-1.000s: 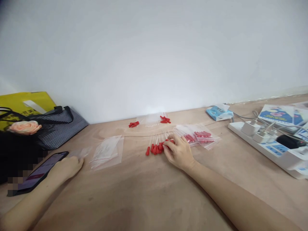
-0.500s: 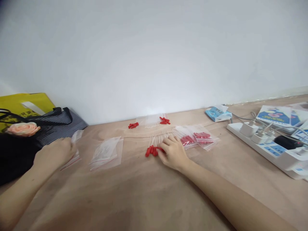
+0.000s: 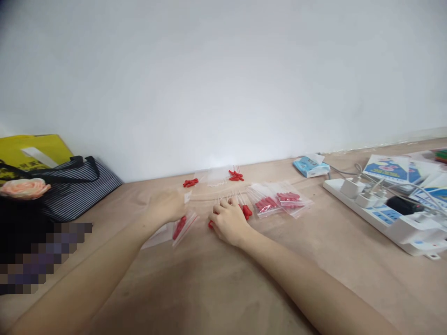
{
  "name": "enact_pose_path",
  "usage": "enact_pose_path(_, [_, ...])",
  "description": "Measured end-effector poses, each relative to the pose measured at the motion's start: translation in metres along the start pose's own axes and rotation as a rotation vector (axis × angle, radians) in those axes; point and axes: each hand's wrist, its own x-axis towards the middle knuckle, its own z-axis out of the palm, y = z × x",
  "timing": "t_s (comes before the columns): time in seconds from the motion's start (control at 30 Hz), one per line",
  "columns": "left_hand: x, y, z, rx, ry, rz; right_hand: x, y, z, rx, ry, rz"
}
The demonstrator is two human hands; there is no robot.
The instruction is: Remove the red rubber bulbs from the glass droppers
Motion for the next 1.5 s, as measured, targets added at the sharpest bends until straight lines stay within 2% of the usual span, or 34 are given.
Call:
enact_pose_path(0.17, [0.018, 0.022, 0.023, -0.099, -0.037, 0.055, -0.005, 0.003, -0.005, -0.015, 0.037, 0.040])
enact_pose_path(0.3, [0.007, 0.020, 0.032, -0.178, -0.009, 0.120, -0.010, 0.007, -0.010, -0.012, 0.032, 0.088])
enact_pose_path(0.37, [-0.007, 0.011, 0.034, -0.244, 0.045, 0.265, -0.010, 0.007, -0.012, -0.009, 0.029, 0.119])
enact_pose_path(0.47, [-0.033, -0.006, 0.041, -0.361, 0.125, 0.675, -0.010, 0.008, -0.012, -0.008, 0.043, 0.148])
enact_pose_path(0.5, [-0.040, -0.012, 0.046, -0.363, 0.153, 0.756, -0.010, 0.008, -0.012, -0.006, 0.050, 0.155])
enact_pose_path(0.57, [-0.051, -0.021, 0.056, -0.327, 0.203, 0.820, -0.010, 0.009, -0.011, 0.006, 0.064, 0.165])
enact_pose_path(0.73, [-0.058, -0.030, 0.078, -0.249, 0.295, 0.773, -0.011, 0.011, -0.009, -0.035, 0.070, 0.168])
enact_pose_path(0.9, [-0.058, -0.024, 0.079, -0.304, 0.327, 0.672, -0.011, 0.011, -0.007, -0.102, 0.081, 0.149])
enact_pose_path(1.1, [-0.057, -0.024, 0.074, -0.508, 0.208, 0.483, -0.011, 0.005, -0.005, -0.065, 0.105, 0.153])
enact_pose_path(1.3, [-0.055, -0.025, 0.073, -0.546, 0.179, 0.443, -0.013, 0.000, -0.005, -0.001, 0.175, 0.143])
enact_pose_path(1.5, [-0.057, -0.024, 0.074, -0.572, 0.159, 0.426, -0.005, -0.017, -0.006, 0.141, 0.136, -0.024])
